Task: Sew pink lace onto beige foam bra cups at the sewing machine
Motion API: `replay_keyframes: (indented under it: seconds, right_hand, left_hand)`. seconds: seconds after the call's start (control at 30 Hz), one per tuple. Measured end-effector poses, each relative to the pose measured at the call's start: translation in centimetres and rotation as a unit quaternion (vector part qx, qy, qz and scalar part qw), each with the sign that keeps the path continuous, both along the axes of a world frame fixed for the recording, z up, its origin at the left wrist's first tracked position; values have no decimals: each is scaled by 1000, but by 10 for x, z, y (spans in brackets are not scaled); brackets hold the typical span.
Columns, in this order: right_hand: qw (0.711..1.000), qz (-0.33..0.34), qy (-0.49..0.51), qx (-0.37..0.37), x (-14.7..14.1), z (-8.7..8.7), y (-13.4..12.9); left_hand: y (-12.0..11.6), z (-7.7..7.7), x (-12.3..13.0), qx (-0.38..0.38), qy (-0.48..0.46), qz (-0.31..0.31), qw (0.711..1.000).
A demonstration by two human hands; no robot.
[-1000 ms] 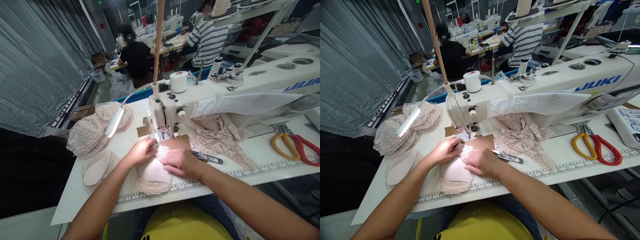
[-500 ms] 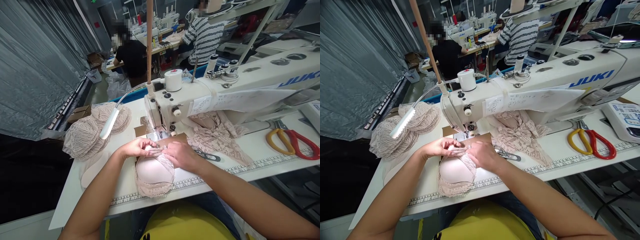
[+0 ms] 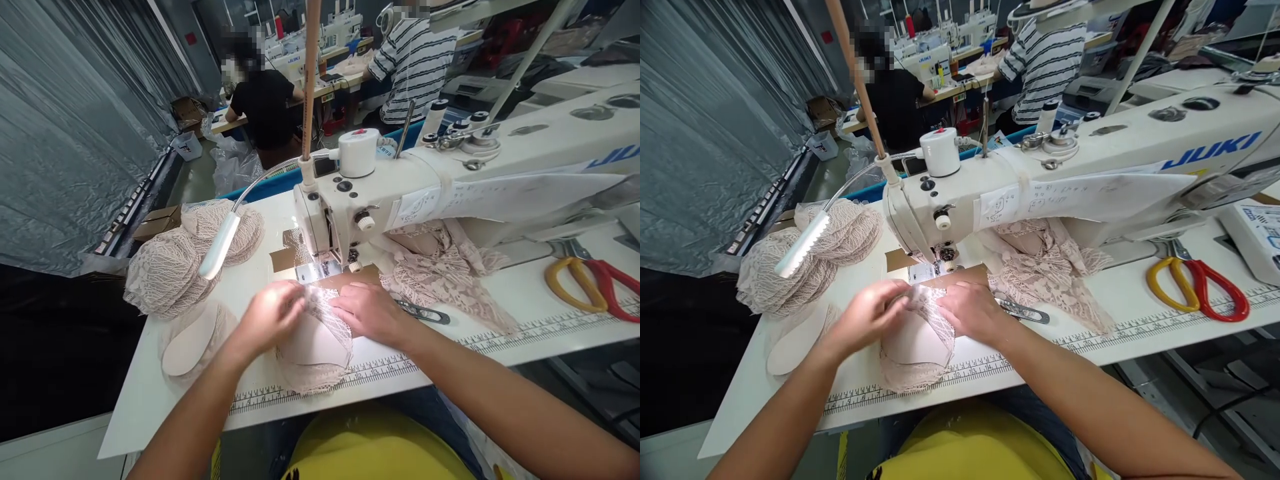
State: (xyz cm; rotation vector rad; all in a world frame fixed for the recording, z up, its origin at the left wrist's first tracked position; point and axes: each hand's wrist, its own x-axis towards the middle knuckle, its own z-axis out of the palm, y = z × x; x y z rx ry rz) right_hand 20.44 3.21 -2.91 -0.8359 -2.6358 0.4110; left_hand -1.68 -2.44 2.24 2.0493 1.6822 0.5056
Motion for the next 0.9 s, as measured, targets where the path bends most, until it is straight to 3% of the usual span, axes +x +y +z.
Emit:
replay_keyframes:
  seconds: [0.1,0.23,0.33,0.53,0.9]
  right_hand:
    - [999,-33,9,16,1,-1,2]
    - [996,-75,-13,35,3,1,5]
    - [995,-65,-64,34,2,2,7]
    - [991,-81,-103,34,-3,0,7]
    - [986,-130,-104,30,-15,-1,7]
  left_hand:
    - [0,-14,25,32,83,-110,990]
    - [9,-22,33,57,70,-192,977]
    - [13,-21,29,61,66,-172,981]
    - [16,-25,26,61,144,-144,977]
    - [51,-30,4,64,151,-226,960]
